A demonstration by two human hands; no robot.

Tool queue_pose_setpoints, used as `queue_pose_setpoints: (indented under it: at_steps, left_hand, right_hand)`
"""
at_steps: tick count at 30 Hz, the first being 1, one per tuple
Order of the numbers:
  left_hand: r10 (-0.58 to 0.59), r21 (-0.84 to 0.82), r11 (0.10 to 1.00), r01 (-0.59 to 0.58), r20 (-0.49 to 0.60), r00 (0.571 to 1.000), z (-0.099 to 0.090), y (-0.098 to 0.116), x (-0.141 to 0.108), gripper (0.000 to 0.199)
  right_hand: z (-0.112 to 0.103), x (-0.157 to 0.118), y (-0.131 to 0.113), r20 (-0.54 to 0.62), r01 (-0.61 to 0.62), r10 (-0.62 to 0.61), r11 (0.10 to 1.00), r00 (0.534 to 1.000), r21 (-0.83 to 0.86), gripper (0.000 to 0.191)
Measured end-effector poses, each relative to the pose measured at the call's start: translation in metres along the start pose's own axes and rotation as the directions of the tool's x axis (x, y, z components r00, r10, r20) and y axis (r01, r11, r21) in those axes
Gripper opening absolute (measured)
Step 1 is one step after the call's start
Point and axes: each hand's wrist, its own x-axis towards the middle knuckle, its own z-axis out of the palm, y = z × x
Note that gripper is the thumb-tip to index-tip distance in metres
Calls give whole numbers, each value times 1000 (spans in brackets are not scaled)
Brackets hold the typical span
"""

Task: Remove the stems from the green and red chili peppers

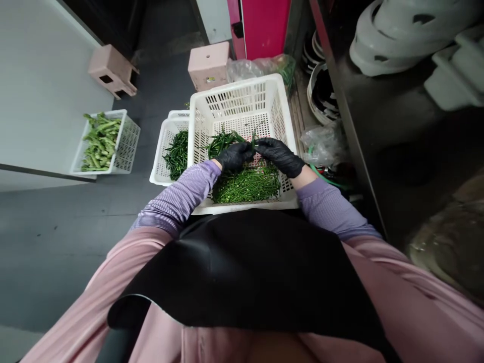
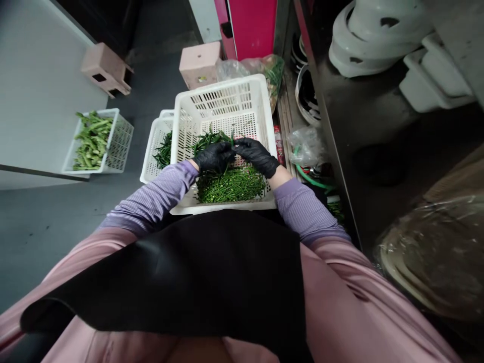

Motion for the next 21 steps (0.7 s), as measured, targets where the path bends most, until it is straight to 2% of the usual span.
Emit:
queue_pose_setpoints:
  at_steps: [3,6,9,13,15,17,19,20,21]
  left_hand:
    - [-16,-165,986,18,9,1000,19,10,-3,28]
    - [-105,-224,968,113,51,993,28,16,-13,39]
    - [-182,-190,963,193,75,980,25,18,-22,48]
    - [-243,-185,955,232,-35,969,18,19,-25,50]
    - [-184,-108,978,180,-30,982,17,20,-29,49]
    - [-39,85,996,32,88,995,19,18,-37,42]
    - [66,307,942,-136,231,971,22,14,-44,28]
    - [70,401,900,-170,251,966,23,12,-46,21]
    - [52,478,864,-155,222,974,25,8,-46,22]
  right_hand:
    - [6,1,1,-35,34,-35,999,999,-26,31]
    - [2,2,1,-110,50,-55,998,992,-46,32]
    - [0,0,-1,-93,48,-54,997,994,-64,33]
    - [2,-2,-4,-120,102,-104,995,987,-21,38]
    - [0,-3,-6,-95,52,-51,999,994,9,39]
    - [-5,-3,-7,-47,-34,35,999,998,36,40]
    - [-10,-3,-6,-41,-58,60,997,997,50,41]
    - [-13,-3,-5,-56,-41,44,998,997,53,41]
    - [-15,-2,-3,-80,-16,20,998,997,59,40]
